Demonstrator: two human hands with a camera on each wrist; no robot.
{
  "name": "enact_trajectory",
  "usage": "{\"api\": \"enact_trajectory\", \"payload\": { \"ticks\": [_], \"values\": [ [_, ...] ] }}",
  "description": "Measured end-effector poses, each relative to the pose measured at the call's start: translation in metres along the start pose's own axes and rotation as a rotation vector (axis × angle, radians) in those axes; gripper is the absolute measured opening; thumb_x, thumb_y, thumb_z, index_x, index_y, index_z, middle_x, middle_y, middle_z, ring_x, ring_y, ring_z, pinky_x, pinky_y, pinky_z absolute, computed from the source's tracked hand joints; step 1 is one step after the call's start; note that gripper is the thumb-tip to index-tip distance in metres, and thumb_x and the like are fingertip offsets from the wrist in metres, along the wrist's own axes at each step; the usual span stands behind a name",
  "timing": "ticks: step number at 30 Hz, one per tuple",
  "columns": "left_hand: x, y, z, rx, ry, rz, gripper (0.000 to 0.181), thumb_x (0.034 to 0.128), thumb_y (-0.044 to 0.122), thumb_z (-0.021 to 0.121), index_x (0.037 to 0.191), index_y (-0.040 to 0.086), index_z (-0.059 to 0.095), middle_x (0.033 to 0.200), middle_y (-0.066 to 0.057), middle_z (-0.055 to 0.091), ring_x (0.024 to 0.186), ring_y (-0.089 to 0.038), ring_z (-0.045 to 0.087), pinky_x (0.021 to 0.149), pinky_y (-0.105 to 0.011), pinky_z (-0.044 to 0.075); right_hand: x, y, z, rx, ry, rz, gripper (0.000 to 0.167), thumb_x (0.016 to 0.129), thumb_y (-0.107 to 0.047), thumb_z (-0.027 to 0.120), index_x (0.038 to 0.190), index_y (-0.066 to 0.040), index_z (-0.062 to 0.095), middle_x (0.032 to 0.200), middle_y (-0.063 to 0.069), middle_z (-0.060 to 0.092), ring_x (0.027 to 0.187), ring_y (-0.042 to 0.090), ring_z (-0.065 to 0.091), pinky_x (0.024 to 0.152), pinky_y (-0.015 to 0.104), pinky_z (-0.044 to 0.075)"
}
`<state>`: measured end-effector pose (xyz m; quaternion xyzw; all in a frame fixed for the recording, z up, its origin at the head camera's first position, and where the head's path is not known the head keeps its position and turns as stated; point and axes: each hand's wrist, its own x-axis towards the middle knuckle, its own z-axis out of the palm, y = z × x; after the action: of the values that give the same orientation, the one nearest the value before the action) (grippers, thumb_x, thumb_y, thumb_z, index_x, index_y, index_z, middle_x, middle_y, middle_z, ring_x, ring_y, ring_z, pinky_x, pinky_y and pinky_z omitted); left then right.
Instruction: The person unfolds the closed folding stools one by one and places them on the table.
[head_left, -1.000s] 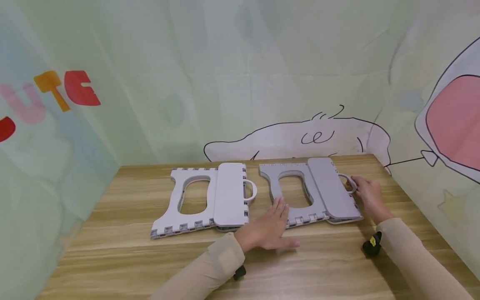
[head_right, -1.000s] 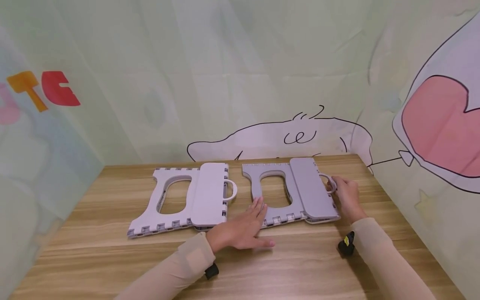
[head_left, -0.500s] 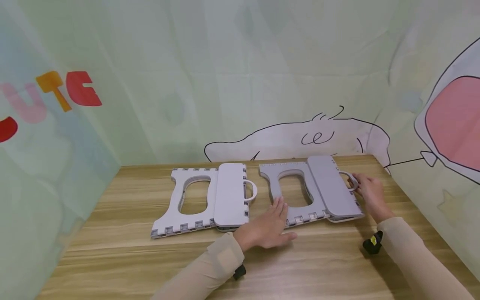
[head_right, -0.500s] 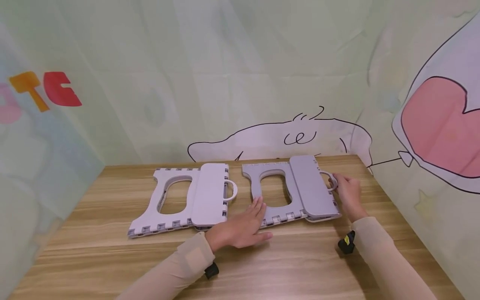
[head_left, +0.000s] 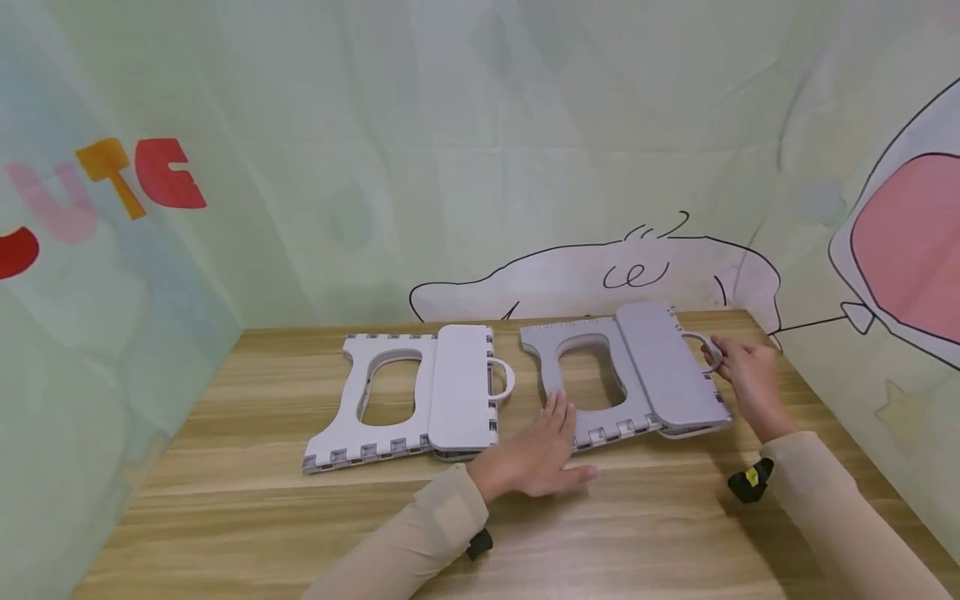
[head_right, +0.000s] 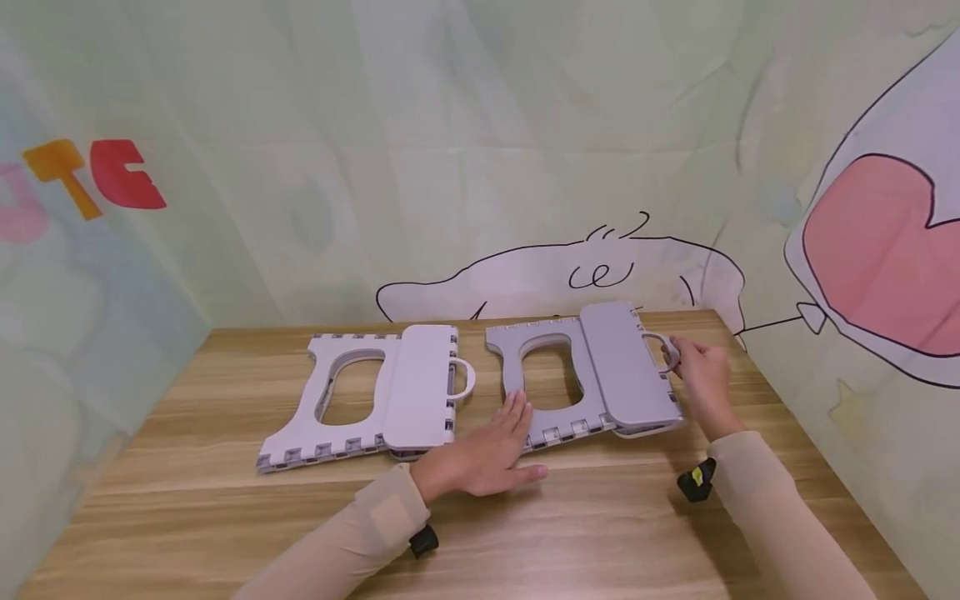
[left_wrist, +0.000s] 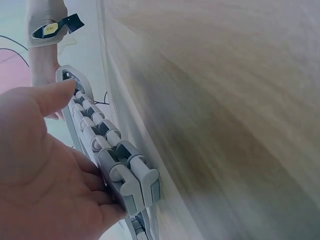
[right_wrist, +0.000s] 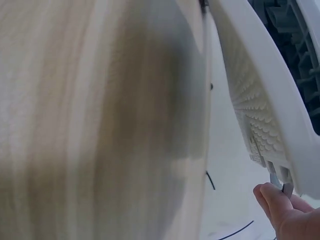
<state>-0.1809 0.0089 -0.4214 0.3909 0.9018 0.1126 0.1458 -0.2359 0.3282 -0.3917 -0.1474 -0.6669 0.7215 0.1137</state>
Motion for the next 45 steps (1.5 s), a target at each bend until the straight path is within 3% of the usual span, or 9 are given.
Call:
{"api": "enact_trajectory", "payload": {
  "ticks": [5,19,24,27,33,38,45],
  "values": [
    [0.000,0.000,0.000,-0.011,0.002,0.008,0.090,0.1036,0.058,0.035,0.154,-0.011,0.007,0.160,-0.031,-0.007,0.149,-0.036,-0.010,0.120,-0.038,0.003,-0.004,-0.008,0.000,-0.005,0.006,-0.036,0.048,0.102,-0.008,0.048,0.135,0.025,0.039,0.074,-0.008,0.068,0.071,0.000,0.067,0.071,0.015,0.055],
    [-0.002,0.001,-0.002,-0.100,0.020,0.023,0.093,0.1026,0.059,0.037,0.154,-0.011,0.004,0.159,-0.029,-0.013,0.148,-0.034,-0.014,0.121,-0.038,0.003,-0.012,-0.031,0.001,-0.197,-0.044,-0.137,0.050,0.103,-0.015,0.047,0.134,0.024,0.043,0.083,-0.015,0.065,0.074,-0.006,0.064,0.072,0.011,0.052],
    [-0.002,0.001,-0.001,-0.121,0.029,0.022,0.096,0.1017,0.061,0.037,0.154,-0.011,0.001,0.159,-0.029,-0.016,0.148,-0.035,-0.015,0.121,-0.040,0.004,-0.015,-0.038,0.002,-0.307,-0.038,-0.139,0.052,0.105,-0.022,0.046,0.136,0.019,0.047,0.106,0.003,0.059,0.082,-0.007,0.063,0.076,0.009,0.050],
    [-0.003,0.001,0.000,-0.132,0.033,0.021,0.098,0.1010,0.062,0.038,0.154,-0.011,-0.001,0.158,-0.028,-0.018,0.147,-0.035,-0.016,0.121,-0.040,0.003,-0.016,-0.043,0.004,-0.312,-0.031,-0.140,0.053,0.104,-0.024,0.046,0.137,0.018,0.047,0.119,0.015,0.055,0.084,-0.006,0.062,0.077,0.010,0.049],
    [-0.003,0.001,0.001,-0.147,0.042,0.027,0.100,0.1005,0.062,0.040,0.154,-0.010,-0.004,0.158,-0.028,-0.021,0.147,-0.035,-0.019,0.120,-0.039,0.002,-0.021,-0.054,0.010,-0.408,-0.023,-0.182,0.055,0.105,-0.029,0.044,0.138,0.015,0.049,0.139,0.028,0.050,0.093,-0.002,0.059,0.079,0.008,0.048],
    [-0.004,0.000,0.001,-0.183,0.049,0.031,0.100,0.1006,0.063,0.037,0.153,-0.010,-0.007,0.157,-0.028,-0.022,0.147,-0.035,-0.019,0.120,-0.042,0.003,-0.027,-0.065,0.015,-0.392,-0.041,-0.214,0.054,0.105,-0.029,0.046,0.136,0.016,0.049,0.143,0.028,0.048,0.095,-0.001,0.060,0.080,0.008,0.048],
    [-0.007,-0.002,-0.001,-0.290,0.047,0.045,0.098,0.1022,0.060,0.038,0.153,-0.008,-0.013,0.156,-0.026,-0.028,0.146,-0.034,-0.023,0.120,-0.045,0.002,-0.032,-0.074,0.021,-0.281,-0.082,-0.254,0.055,0.104,-0.027,0.051,0.136,0.018,0.047,0.139,0.025,0.050,0.094,0.000,0.063,0.081,0.011,0.049]
  ]
}}
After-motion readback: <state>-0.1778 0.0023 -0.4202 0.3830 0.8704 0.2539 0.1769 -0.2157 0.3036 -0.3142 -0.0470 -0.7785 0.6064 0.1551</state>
